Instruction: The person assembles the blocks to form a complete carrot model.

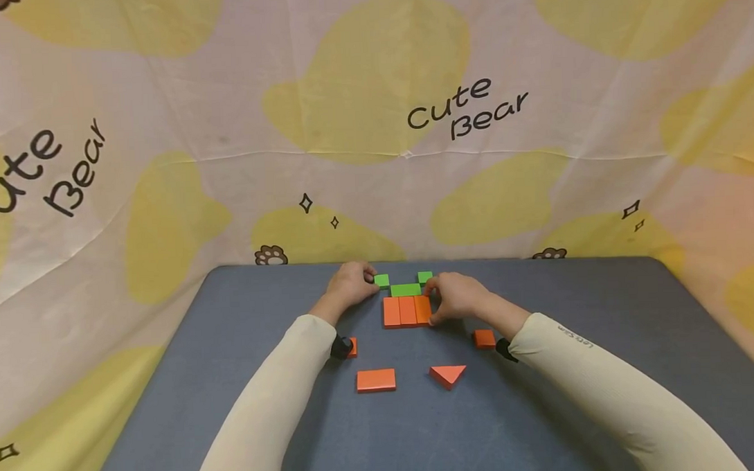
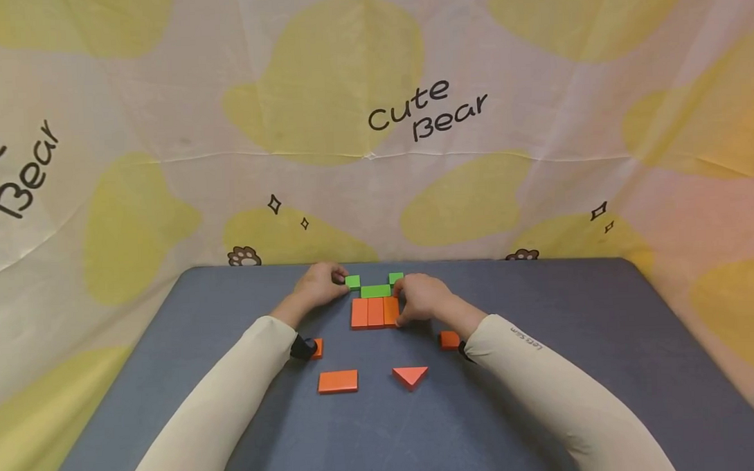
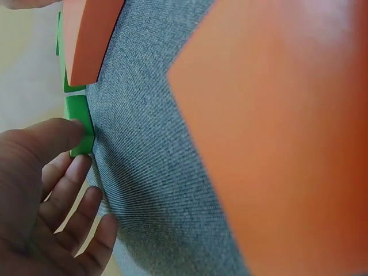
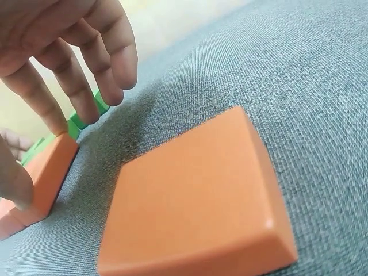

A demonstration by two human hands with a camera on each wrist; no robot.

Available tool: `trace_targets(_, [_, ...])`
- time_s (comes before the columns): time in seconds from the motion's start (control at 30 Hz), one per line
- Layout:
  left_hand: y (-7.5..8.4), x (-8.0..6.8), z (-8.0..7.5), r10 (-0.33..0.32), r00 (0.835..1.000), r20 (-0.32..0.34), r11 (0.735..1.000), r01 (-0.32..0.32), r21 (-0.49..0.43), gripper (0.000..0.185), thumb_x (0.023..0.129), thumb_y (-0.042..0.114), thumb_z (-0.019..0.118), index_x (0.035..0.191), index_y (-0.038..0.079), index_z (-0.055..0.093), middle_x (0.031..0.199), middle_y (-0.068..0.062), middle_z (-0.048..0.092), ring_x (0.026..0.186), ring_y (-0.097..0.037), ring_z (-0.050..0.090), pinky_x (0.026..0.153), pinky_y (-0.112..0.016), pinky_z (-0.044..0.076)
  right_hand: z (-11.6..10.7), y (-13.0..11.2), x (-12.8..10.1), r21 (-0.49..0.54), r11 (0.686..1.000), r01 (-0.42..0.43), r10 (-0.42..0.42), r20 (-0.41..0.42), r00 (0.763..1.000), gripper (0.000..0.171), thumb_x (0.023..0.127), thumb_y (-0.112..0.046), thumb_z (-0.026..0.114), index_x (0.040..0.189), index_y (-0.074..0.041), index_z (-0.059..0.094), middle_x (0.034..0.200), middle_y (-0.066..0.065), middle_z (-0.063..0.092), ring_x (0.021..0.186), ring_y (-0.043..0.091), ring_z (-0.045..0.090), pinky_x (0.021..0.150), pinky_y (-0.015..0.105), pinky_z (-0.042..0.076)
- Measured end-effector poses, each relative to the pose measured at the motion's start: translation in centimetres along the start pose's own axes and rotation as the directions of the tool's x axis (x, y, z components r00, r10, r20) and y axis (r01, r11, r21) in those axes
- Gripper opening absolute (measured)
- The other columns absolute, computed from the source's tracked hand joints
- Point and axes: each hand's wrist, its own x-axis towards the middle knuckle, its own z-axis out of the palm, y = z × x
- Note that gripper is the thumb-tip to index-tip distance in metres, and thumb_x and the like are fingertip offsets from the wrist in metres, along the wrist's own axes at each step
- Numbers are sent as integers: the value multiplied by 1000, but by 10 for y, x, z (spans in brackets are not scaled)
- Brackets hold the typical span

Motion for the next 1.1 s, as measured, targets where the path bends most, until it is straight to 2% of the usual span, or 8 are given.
trace_targets(0.33, [0,-2,-2,8,1000,13,1000,-8,0,31,86,24,70,115,14,67,106,-1,65,99,-18,59,89,-37,49,-3,-1,1,-7,1000,13,-13,7,1000,53,70,-36,85,115,-13,67,98,6,64,85,19,57,74,38,52])
trace_targets(0.6, [-3,-10,-8,58,998,15,998,-58,-14,34,86,26,70,118,15,66,111,-1,66,105,-19,60,92,-39,49,-1,0,3,-5,1000,12,-12,14,1000,54,70,-36,84,115,-12,67,97,5,63,83,19,56,73,37,51])
trace_targets(0.87, [-8,-45,-21,141,989,33,990,-141,-9,30,89,29,68,116,18,67,117,-3,65,108,-22,60,91,-42,50,0,1,3,-8,1000,-1,1,8,1000,54,70,-37,85,116,-13,66,100,6,64,86,19,57,75,39,52])
trace_targets(1.1, [-20,-86,-16,208,978,12,976,-208,57,26,86,33,71,109,21,71,108,3,66,102,-17,60,89,-40,51,1,1,1,4,1000,-5,5,9,1000,54,71,-36,84,116,-13,66,100,6,64,85,19,57,75,39,52])
